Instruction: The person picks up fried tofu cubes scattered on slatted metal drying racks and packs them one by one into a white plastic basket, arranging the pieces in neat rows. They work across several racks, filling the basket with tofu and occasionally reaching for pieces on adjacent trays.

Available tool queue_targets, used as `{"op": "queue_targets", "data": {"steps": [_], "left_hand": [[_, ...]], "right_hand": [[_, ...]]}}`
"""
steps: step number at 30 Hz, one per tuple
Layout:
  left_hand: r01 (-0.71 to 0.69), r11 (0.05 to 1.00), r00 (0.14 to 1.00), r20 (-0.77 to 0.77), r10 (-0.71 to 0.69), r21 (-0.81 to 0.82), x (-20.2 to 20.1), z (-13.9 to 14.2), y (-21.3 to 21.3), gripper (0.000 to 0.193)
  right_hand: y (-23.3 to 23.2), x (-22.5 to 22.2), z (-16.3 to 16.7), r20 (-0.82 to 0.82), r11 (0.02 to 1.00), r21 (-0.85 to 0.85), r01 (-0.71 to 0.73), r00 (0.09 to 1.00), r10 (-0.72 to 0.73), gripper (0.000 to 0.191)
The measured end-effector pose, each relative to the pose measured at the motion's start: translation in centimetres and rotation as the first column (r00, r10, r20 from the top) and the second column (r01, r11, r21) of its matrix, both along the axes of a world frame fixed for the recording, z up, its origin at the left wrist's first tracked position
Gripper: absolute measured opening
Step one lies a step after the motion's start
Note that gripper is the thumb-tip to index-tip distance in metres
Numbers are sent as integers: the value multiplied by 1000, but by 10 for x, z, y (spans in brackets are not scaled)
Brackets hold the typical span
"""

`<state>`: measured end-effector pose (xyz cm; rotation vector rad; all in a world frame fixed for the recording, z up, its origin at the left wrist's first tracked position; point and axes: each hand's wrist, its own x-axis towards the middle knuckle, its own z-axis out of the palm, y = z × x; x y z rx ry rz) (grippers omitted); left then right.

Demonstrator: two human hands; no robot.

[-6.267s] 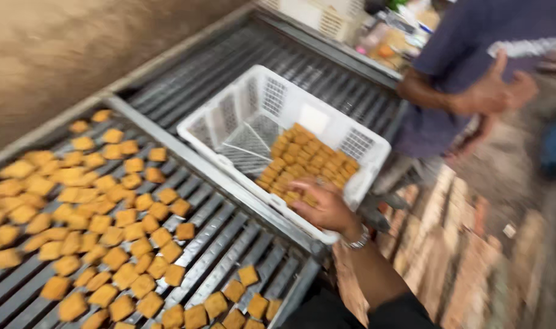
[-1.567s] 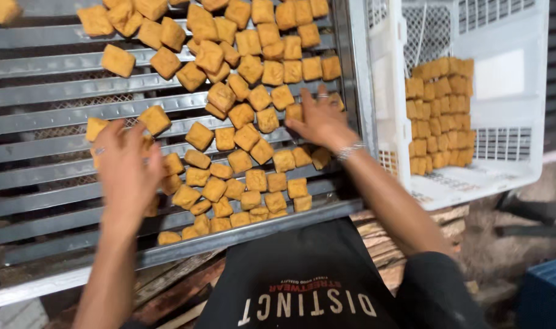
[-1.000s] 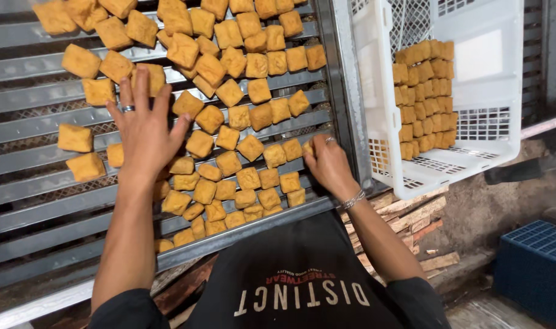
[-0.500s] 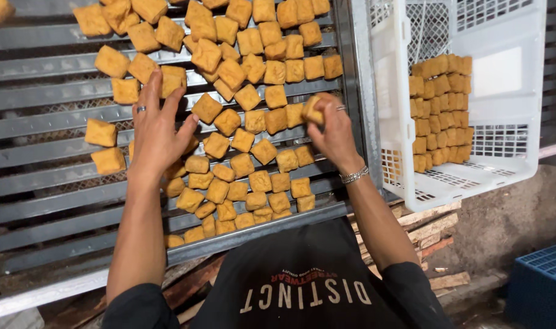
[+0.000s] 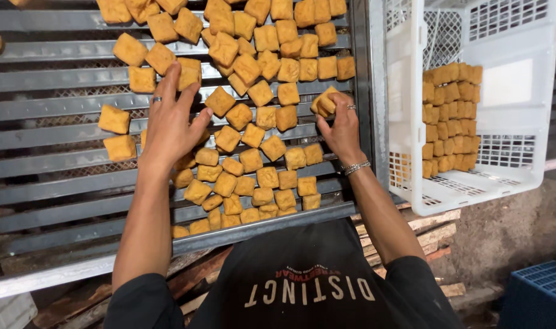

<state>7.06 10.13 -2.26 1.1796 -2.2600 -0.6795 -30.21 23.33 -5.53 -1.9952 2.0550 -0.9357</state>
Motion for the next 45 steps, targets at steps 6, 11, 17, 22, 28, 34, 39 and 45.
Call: {"op": "queue_targets", "data": {"steps": [6,11,17,22,28,34,39,45], "left_hand": [[2,999,1000,-6,-2,-42,-2,2,1,49],[-17,1000,1000,-25,16,-3,-3,4,1,50],[-15,999,1000,4,15,-37,-4,4,0,50],[-12,1000,1000,23,12,2,-3,2,0,51],[-24,999,1000,19,23,21,-2,1,-1,51],[-20,999,1000,19,19,34,-4,2,-2,52],[-25,1000,1000,1,25,15,-2,3,-2,50],[-85,996,996,19,85,16,0,7,-3,50]], "right_hand": [[-52,0,3,-6,932,-218,289,955,-297,59],[-80,3,1,-69,979,-143,147,985,-158,66],[-82,-1,-2,-19,986,-123,111,993,-114,72],[-93,-1,-1,-95,984,-49,170,980,-174,77],[-92,19,16,91,973,-141,185,981,-174,77],[-116,84,11,97,973,-229,-30,994,53,79],[-125,108,18,-62,975,-108,-193,980,187,82],[-145,100,35,-66,954,-215,-211,977,201,87]]}}
